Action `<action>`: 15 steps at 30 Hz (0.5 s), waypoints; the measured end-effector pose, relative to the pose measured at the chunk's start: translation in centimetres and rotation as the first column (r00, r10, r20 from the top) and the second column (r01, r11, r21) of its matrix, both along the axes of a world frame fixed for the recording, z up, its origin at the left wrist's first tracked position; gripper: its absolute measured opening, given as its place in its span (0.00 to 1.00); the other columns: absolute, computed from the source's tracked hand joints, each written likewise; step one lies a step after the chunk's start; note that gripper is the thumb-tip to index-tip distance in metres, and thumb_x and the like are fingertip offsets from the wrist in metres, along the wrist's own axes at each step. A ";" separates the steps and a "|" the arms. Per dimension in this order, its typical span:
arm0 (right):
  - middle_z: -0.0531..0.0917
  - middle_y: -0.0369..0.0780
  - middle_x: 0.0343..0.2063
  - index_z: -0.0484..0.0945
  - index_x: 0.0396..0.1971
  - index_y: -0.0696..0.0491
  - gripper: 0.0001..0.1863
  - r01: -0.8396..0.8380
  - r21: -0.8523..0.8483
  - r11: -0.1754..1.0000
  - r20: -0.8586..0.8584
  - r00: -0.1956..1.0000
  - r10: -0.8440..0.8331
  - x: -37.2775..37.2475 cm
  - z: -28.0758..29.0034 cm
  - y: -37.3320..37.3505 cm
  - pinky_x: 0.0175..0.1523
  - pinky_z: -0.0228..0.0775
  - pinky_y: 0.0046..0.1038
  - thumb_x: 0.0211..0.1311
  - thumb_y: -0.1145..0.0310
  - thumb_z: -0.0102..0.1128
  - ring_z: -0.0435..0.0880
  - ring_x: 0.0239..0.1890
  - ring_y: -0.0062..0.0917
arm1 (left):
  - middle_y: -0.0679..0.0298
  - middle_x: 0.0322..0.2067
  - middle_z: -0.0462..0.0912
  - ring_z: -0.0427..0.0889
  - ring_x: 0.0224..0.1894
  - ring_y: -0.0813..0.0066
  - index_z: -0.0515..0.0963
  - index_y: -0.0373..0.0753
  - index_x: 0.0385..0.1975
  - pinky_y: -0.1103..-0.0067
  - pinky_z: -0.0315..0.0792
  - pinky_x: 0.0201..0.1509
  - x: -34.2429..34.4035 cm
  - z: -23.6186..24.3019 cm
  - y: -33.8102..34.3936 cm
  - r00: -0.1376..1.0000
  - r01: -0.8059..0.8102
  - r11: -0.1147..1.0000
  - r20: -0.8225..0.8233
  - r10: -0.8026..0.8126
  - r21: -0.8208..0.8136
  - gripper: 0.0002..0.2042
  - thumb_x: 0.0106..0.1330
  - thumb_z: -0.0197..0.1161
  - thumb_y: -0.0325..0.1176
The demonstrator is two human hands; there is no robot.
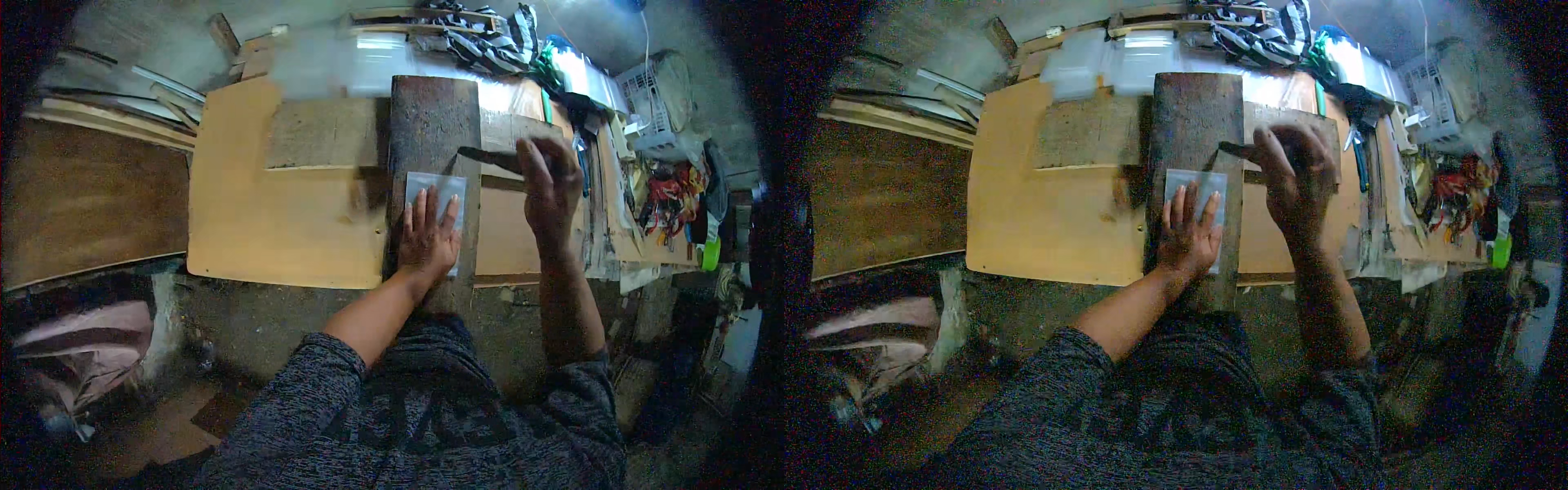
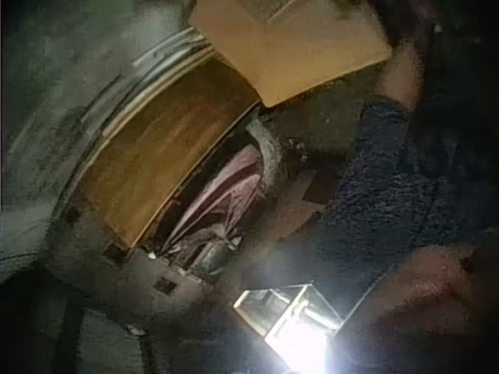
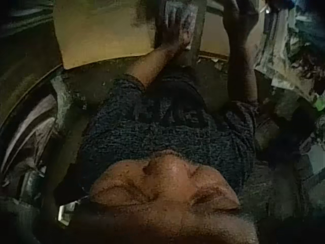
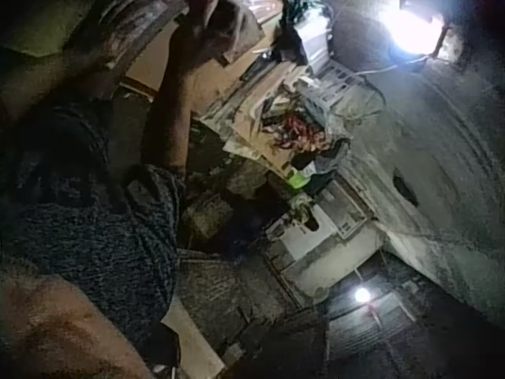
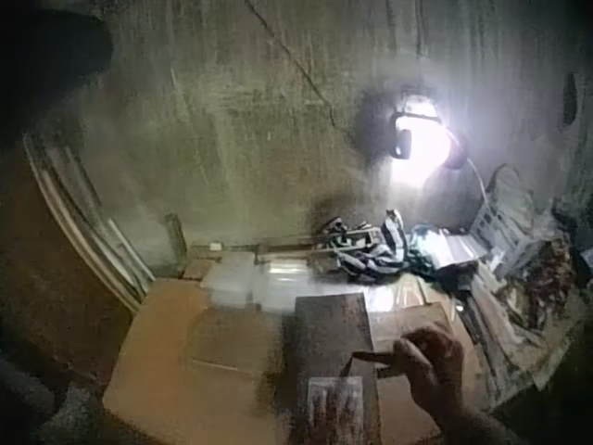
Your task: The person places two wooden planks on a workbench, then unrolls and cuts a strip of flexible veneer using a utility knife.
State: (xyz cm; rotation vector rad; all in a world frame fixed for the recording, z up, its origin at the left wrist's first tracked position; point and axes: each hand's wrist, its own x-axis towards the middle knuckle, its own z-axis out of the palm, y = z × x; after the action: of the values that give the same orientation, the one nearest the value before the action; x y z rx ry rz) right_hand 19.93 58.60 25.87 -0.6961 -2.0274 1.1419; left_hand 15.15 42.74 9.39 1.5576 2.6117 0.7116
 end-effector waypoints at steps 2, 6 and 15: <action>0.80 0.40 0.28 0.74 0.41 0.60 0.11 -0.101 -0.132 0.986 -0.344 0.938 0.050 -2.1 -0.3 0.4 0.35 0.71 0.23 0.62 0.70 0.55 0.76 0.30 0.18 | 0.48 0.66 0.49 0.48 0.67 0.45 0.56 0.47 0.64 0.51 0.46 0.65 -0.1 -0.2 0.1 1.000 0.001 1.000 -0.006 -0.002 -0.020 0.32 0.59 0.56 0.41; 0.79 0.45 0.35 0.73 0.41 0.59 0.14 -0.274 -0.399 0.875 -0.531 0.847 0.023 -4.0 -3.6 1.4 0.42 0.72 0.30 0.62 0.64 0.52 0.79 0.37 0.31 | 0.48 0.65 0.50 0.50 0.66 0.45 0.57 0.47 0.64 0.52 0.47 0.64 -0.2 -0.3 0.2 1.000 0.011 1.000 0.004 -0.011 -0.009 0.31 0.58 0.56 0.42; 0.78 0.40 0.28 0.75 0.37 0.61 0.19 -0.457 -0.206 0.866 -0.488 0.815 0.314 -5.5 -5.4 0.0 0.36 0.68 0.23 0.57 0.58 0.55 0.76 0.33 0.23 | 0.46 0.64 0.53 0.53 0.65 0.46 0.57 0.46 0.64 0.53 0.46 0.65 0.1 -0.4 0.1 0.999 -0.010 1.000 -0.049 0.009 -0.023 0.29 0.61 0.51 0.43</action>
State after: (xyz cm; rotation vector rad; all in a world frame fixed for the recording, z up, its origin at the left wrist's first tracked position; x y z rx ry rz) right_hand 14.42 58.61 20.45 -0.1234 -1.6449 1.7182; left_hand 15.22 42.82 8.97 1.5768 2.6536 0.6492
